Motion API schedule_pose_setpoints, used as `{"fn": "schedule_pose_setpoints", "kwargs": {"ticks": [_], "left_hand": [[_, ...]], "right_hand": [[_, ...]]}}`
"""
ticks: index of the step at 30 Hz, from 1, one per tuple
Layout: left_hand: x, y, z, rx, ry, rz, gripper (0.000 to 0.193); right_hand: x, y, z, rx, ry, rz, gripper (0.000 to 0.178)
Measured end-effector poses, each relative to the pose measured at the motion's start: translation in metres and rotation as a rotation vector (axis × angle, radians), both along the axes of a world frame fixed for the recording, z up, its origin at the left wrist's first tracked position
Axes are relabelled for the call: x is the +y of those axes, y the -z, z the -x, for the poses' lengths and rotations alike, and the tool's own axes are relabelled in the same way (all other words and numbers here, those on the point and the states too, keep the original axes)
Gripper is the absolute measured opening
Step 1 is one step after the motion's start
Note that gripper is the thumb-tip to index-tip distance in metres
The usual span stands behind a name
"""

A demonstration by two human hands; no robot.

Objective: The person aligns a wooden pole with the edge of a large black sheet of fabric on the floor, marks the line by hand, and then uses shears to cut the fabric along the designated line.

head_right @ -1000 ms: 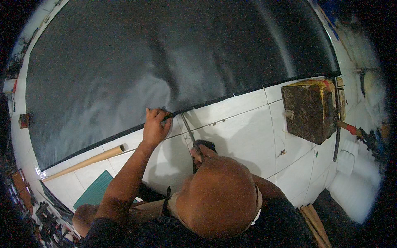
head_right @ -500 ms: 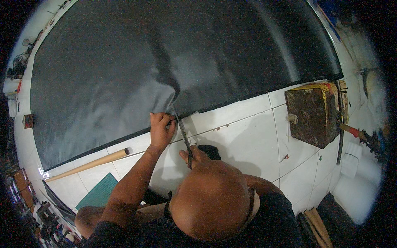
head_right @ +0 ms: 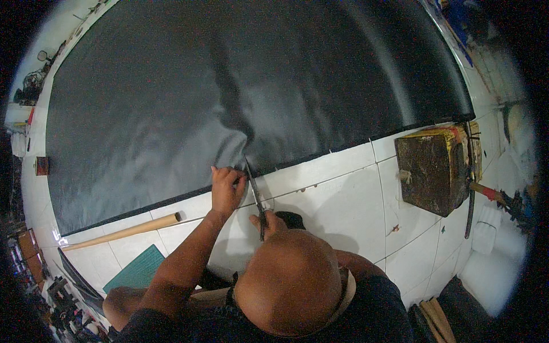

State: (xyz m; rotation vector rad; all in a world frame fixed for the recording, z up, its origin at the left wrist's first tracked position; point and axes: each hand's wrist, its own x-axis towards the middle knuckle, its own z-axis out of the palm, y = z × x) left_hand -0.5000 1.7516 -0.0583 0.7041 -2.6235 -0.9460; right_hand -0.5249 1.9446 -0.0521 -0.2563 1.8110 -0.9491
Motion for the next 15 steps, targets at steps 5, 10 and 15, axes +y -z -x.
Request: {"fn": "schedule_pose_setpoints", "kwargs": {"ticks": [5, 10, 15], "left_hand": [[-0.001, -0.003, 0.002, 0.03, 0.039, -0.055, 0.009], [-0.009, 0.004, -0.013, 0.034, 0.057, -0.054, 0.012], [-0.006, 0.004, -0.005, 0.036, 0.104, -0.077, 0.014]], "right_hand": [[0.002, 0.025, 0.001, 0.101, 0.0, 0.004, 0.046], [-0.041, 0.008, 0.025, 0.102, -0.002, 0.163, 0.049], [-0.042, 0.024, 0.034, 0.195, 0.039, 0.181, 0.049]]}}
